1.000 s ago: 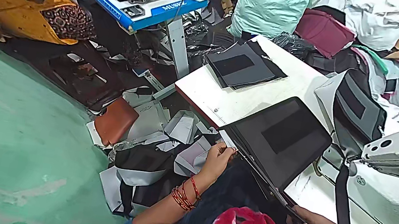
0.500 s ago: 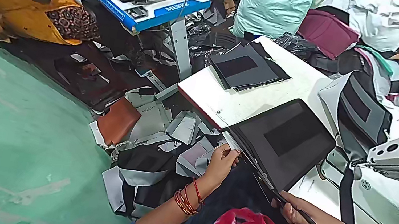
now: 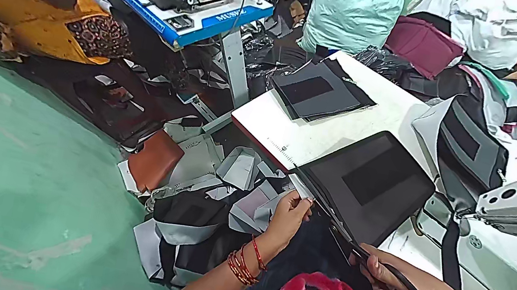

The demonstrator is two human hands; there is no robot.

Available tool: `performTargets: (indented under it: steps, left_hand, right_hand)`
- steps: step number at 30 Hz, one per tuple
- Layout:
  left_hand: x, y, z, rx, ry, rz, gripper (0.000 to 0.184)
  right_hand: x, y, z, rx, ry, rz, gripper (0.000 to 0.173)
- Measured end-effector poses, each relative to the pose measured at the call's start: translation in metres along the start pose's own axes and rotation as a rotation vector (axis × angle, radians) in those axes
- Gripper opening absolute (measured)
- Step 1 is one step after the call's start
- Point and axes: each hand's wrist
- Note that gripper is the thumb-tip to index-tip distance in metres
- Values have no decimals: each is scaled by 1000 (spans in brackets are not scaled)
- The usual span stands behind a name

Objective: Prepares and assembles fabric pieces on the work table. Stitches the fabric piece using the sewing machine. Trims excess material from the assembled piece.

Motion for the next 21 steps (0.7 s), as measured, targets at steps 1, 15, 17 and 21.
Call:
performTargets:
  steps: [1, 15, 17, 21]
  left_hand:
    - [0, 0, 0, -4, 1, 1, 14]
    - [-5, -2, -3, -26, 15, -48, 12]
    - [-11, 2, -8, -20, 37, -75, 18]
    - [-24, 4, -26, 26, 113, -8, 28]
  right_hand:
    - [1, 0, -1, 2, 13, -8, 83]
    - [11, 9, -8, -27, 94, -71, 49]
    - [12, 8, -9, -30, 99, -67, 47]
    - [15, 10, -9, -30, 120, -62, 58]
Point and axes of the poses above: each hand's wrist, its own z-axis away from the middle knuckle, its own x-axis out of the palm, y = z × x, and after that the axes turned 5 degrees about -x, right-handed
